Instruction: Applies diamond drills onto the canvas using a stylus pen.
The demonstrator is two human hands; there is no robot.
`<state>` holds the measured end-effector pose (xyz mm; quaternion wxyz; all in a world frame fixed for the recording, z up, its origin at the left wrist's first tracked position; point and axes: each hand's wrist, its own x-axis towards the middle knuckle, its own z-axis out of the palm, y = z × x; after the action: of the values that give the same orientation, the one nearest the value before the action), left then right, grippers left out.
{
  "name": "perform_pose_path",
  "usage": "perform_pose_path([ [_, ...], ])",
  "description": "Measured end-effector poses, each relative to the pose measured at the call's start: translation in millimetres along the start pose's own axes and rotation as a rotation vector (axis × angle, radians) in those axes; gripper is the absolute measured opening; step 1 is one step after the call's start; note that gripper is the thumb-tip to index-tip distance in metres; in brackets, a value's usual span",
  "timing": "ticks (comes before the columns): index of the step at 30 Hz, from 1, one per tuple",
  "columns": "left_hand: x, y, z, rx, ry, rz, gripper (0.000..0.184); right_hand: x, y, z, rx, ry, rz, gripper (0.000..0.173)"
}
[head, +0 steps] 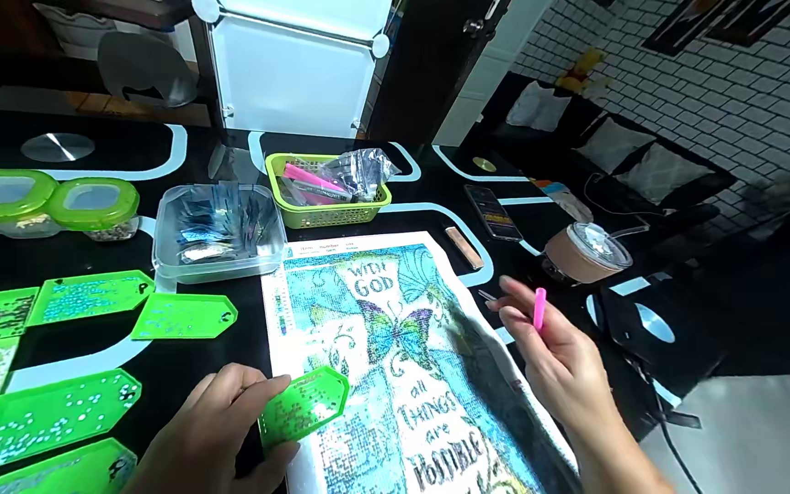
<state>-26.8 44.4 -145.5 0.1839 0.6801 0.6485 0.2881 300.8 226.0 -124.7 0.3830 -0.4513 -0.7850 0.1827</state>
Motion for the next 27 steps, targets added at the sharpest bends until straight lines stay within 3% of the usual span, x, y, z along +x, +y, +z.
perform_pose_path([
  [5,0,0,-2,-0.028,0.014,0.002,0.047,-10,0,29,0.468,-0.153,0.040,0.049],
  [11,0,-1,-2,-0.036,0.053,-0.009,0.048,-15,0,45,0.677,-0.143,0.116,0.048],
  [18,0,-1,-3,-0.056,0.069,-0.006,0.047,-13,-1,38,0.711,-0.063,0.178,0.044],
  [21,1,-2,-3,-0.047,0.060,-0.003,0.047,-16,-10,29,0.641,-0.170,0.073,0.030],
  [27,1,-2,-3,-0.050,0.027,-0.007,0.047,-39,-19,22,0.348,-0.391,-0.174,0.037],
])
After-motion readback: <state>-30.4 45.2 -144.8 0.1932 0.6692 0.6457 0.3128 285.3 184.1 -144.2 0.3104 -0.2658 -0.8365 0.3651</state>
